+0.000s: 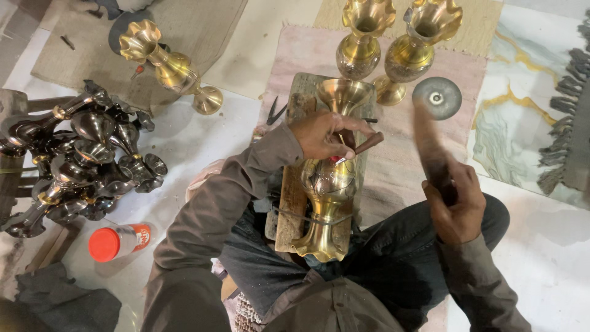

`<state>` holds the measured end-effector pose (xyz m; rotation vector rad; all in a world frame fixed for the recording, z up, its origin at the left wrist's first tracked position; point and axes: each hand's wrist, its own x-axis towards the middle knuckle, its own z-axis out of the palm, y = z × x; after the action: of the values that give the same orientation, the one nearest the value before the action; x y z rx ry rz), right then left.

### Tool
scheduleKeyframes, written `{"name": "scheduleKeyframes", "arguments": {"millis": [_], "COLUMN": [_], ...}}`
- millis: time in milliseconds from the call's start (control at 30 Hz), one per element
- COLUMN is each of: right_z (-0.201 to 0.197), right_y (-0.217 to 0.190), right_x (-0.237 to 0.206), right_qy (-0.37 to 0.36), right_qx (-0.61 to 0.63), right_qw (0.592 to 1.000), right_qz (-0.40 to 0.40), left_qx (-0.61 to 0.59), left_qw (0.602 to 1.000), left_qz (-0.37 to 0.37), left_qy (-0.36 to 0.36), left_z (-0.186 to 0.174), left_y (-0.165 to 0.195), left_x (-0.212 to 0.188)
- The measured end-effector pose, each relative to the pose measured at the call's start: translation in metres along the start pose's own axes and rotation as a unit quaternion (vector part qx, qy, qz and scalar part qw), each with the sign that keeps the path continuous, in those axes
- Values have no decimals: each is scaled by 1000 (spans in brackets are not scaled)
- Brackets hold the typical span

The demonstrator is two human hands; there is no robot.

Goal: The person sits cross-legged on the floor with a brass vase held on a wooden board on their lap. They hold a chisel against the vase surface and strike it with a wooden mallet, working repeatedly around the body of the vase to cut a decorative pattern into the brass.

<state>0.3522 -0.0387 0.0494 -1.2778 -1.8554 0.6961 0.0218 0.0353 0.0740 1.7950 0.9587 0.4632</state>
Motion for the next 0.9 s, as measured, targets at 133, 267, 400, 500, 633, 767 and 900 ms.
{"name": "scheduleKeyframes", "arguments": {"millis": [133,267,400,500,633,767,900], "right_z": [-1,-7,-7,2,8,9,12], "right_y": [-6,-10,-11,-10,-7,-7,-14], "right_x": [3,8,6,-3,-5,3,4], "right_qy": [25,-16,-63,-110,-133,-174,-155], "right_qx": [40,-127,-202,-137,-122,-118,-101], "right_qw": [997,989,976,984,983,977,983], "right_qz": [59,-68,-52,-32,-29,-26,-13], "left_qx": [1,-4,1,-99,-141,-163,-121], "left_qw": [999,998,983,979,967,963,969], "left_qz": [49,52,139,25,20,40,56], "left_qy": [11,29,122,175,210,211,209], "left_z": [1,5,13,11,12,17,18], "left_y": [-3,-12,-18,-23,-23,-18,-16], "left_x": [-2,-5,-5,-17,-40,-55,-54]}}
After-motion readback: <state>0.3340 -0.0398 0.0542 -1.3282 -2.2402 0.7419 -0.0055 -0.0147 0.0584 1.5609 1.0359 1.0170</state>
